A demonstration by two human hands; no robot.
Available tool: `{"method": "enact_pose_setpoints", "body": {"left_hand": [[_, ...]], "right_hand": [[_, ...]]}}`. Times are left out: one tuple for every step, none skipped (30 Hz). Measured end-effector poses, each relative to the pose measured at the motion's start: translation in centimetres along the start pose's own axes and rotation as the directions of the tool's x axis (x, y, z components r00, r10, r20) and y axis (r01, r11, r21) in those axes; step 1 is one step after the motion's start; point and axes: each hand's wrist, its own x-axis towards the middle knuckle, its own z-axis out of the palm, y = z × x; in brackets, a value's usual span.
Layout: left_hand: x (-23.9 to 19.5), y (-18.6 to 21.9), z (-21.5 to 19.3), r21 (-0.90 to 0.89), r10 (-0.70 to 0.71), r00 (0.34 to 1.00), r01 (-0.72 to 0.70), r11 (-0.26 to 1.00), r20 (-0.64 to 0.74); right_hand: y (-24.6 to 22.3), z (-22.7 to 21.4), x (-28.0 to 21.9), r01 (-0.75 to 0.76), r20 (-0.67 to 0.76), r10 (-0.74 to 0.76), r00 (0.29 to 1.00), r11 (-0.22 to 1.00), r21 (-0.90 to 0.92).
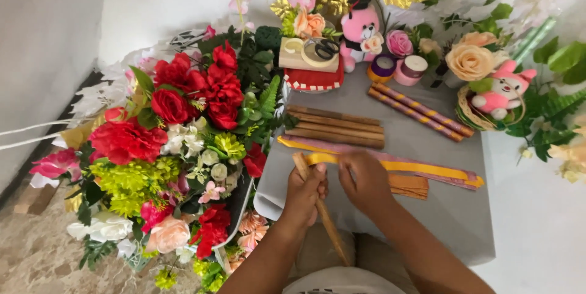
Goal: The person cuts a piece of tape and then wraps a yellow ribbon around a wooden stick. They continue wrapping the ribbon around the stick and then pick up a pink ribbon.
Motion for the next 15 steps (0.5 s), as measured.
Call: {"method": "enact_pose_setpoints", "body": {"left_hand": [[-0.4, -0.3, 0.3, 0.017, 0.015, 1.0, -0.016, 1.0, 0.011], [-0.8, -0.6, 0.6, 0.034, 0.031, 0.999, -0.031, 0.999, 0.021], [-1.7, 0.1, 1.3, 0.033, 0.024, 0.999, -0.025, 0.999, 0.024], [-2.6, 0.9, 2.0, 0.122, 0.054, 0.997, -0.06, 0.991, 0.051], [-3.5, 1.6, 2.8, 0.208, 0.08, 0.994, -0.095, 0.974, 0.079], [-3.8, 1.6, 2.7, 0.206, 0.073, 0.994, -0.088, 0.975, 0.081], [-4.2, 1.7, 2.6, 0.242, 0.106, 0.991, -0.124, 0.962, 0.085], [-4.5, 1.8, 2.5, 0.278, 0.139, 0.986, -0.159, 0.947, 0.089], [-4.7, 2.3, 2.6, 0.279, 0.136, 0.987, -0.156, 0.948, 0.089], [-4.8, 2.9, 2.7, 0.303, 0.154, 0.987, -0.16, 0.94, 0.042], [-4.9, 3.4, 2.8, 0.326, 0.174, 0.985, -0.163, 0.931, -0.004], [-4.8, 3.7, 2.4, 0.325, 0.172, 0.985, -0.161, 0.932, -0.004], [-4.7, 4.0, 2.0, 0.319, 0.225, 0.974, -0.2, 0.926, -0.04], [-4.6, 4.4, 1.6, 0.314, 0.277, 0.958, -0.24, 0.919, -0.077], [-4.7, 4.9, 1.5, 0.314, 0.277, 0.958, -0.24, 0.918, -0.076]], "right_hand": [[-0.7, -1.2, -1.5, 0.033, 0.006, -0.033, 0.999, 0.999, -0.009], [-1.4, -2.4, -3.1, 0.066, 0.013, -0.066, 0.998, 0.998, -0.018], [-2.5, -3.9, -3.8, 0.061, 0.013, -0.061, 0.998, 0.998, -0.023], [-3.6, -5.3, -4.5, -0.054, 0.073, 0.045, 0.996, 0.992, 0.114], [-4.7, -6.7, -5.3, -0.175, 0.146, 0.142, 0.979, 0.955, 0.241], [-4.0, -7.9, -6.4, -0.181, 0.147, 0.149, 0.978, 0.955, 0.236], [-3.3, -8.9, -7.5, -0.428, 0.316, 0.313, 0.895, 0.802, 0.417], [-2.7, -10.0, -8.7, -0.646, 0.502, 0.412, 0.761, 0.558, 0.521], [-1.8, -12.1, -9.3, -0.648, 0.503, 0.414, 0.759, 0.556, 0.52], [-0.9, -14.2, -9.9, -0.692, 0.571, 0.438, 0.695, 0.624, 0.363], [0.0, -16.3, -10.4, -0.708, 0.627, 0.469, 0.622, 0.678, 0.196], [0.8, -18.4, -11.5, -0.709, 0.627, 0.471, 0.621, 0.678, 0.194], [1.7, -20.5, -12.6, -0.737, 0.598, 0.522, 0.609, 0.651, 0.183], [2.5, -22.7, -13.7, -0.764, 0.568, 0.571, 0.593, 0.622, 0.173], [3.4, -24.1, -15.1, -0.764, 0.567, 0.571, 0.594, 0.622, 0.174]]}}
